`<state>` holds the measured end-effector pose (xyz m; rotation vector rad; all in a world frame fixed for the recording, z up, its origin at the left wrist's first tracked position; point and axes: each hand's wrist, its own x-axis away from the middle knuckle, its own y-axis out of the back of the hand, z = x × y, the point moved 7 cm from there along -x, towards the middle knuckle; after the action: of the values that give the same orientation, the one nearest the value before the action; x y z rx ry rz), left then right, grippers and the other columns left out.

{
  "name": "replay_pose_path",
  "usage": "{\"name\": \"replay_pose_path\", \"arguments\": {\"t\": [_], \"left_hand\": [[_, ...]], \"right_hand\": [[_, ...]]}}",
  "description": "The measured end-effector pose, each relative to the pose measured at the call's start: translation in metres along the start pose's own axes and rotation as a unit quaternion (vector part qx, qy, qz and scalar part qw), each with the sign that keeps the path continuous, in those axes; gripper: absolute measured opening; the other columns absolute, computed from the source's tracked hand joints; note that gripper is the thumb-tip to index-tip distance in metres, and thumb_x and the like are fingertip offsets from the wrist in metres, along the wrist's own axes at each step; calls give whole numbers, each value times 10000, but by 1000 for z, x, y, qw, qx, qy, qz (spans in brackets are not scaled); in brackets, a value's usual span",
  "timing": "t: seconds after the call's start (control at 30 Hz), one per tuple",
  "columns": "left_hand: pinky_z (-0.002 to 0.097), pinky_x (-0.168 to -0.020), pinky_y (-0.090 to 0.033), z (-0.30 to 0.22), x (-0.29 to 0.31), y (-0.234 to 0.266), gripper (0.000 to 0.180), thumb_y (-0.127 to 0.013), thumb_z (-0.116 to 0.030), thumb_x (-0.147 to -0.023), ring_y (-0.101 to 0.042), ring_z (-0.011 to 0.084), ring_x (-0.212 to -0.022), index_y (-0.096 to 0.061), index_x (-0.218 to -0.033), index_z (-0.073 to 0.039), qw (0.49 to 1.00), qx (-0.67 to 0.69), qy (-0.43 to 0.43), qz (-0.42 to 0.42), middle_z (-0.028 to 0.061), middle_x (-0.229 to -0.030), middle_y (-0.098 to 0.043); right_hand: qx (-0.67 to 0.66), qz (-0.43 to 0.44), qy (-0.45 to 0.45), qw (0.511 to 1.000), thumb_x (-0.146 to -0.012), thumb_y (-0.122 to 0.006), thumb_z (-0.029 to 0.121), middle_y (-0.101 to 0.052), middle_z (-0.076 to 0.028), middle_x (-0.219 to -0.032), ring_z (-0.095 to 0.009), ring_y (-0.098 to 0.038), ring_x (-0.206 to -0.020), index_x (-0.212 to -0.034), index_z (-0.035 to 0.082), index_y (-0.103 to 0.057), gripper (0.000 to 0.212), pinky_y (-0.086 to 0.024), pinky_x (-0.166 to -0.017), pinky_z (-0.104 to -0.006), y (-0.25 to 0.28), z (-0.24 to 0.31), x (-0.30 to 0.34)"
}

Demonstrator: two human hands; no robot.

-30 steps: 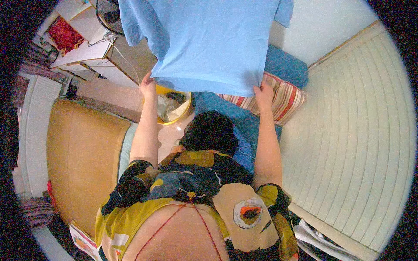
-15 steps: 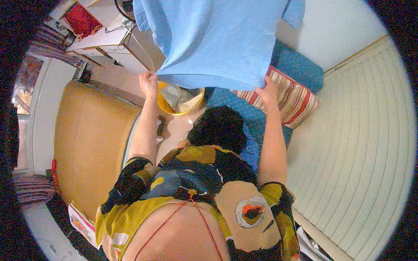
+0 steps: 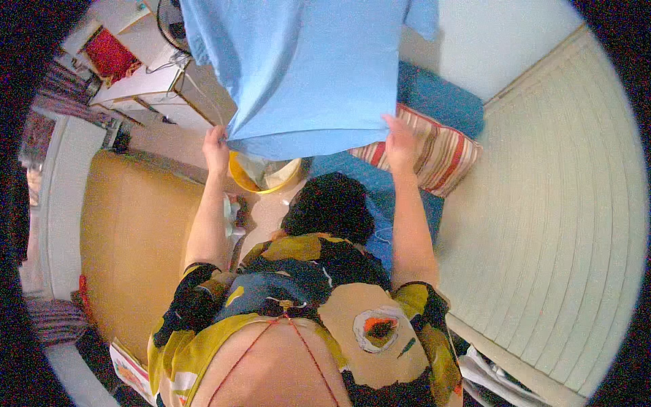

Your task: The person selects a blue shirt from a closet, places it onto a plastic hanger, and then holds it up with both hands.

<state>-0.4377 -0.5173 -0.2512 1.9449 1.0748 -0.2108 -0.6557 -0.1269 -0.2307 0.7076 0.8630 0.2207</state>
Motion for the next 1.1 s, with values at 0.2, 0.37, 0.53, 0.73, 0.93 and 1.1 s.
{"name": "replay_pose_path", "arguments": {"t": [0.2, 0.37, 0.53, 0.73, 0.93, 1.1], "left_hand": [[346, -697, -467, 31, 9, -39, 313, -457, 96, -626, -598, 271, -746, -624, -838, -63, 990, 29, -15, 138, 104, -800, -625], [281, -636, -445, 23, 22, -56, 276, -489, 65, -620, -559, 153, -696, -609, -829, -69, 940, 150, 145, 269, 29, -743, -589], [243, -630, -397, 20, 40, -68, 341, -516, 75, -573, -501, 93, -689, -594, -854, -103, 845, 344, 217, 348, -43, -778, -540], [249, -709, -416, 34, 39, -65, 338, -570, 67, -622, -528, 106, -781, -598, -925, -82, 829, 391, 240, 321, -12, -862, -573], [244, -693, -431, 13, 4, -21, 268, -629, 25, -686, -537, 112, -768, -587, -944, -34, 870, 354, 227, 258, 27, -860, -576], [228, -647, -404, 11, -11, -5, 211, -603, -171, -827, -515, 85, -771, -595, -1008, -63, 878, 336, 234, 247, -17, -877, -585]], "right_hand": [[103, 52, -113, 987, -726, -516, 62, -628, -110, -933, -298, -573, -894, -944, 107, -644, 256, -444, -809, -382, -14, -50, 24], [58, 56, -219, 972, -704, -574, 138, -639, -110, -867, -285, -593, -807, -858, 99, -667, 184, -456, -755, -378, -6, -55, 25], [16, 90, -283, 955, -691, -576, 139, -643, -106, -823, -225, -612, -749, -836, 108, -677, 180, -460, -680, -320, -3, -58, 20], [-49, 124, -195, 972, -682, -508, 61, -654, -88, -879, -191, -600, -727, -876, 104, -680, 263, -459, -677, -306, 0, -62, 16], [-112, 184, -255, 943, -692, -495, 62, -667, -82, -846, -197, -618, -835, -850, 97, -686, 250, -456, -777, -287, 8, -80, 8], [-81, 174, -192, 963, -707, -547, 117, -662, -82, -779, -189, -612, -772, -830, 100, -688, 188, -457, -733, -298, 17, -71, -3]]}}
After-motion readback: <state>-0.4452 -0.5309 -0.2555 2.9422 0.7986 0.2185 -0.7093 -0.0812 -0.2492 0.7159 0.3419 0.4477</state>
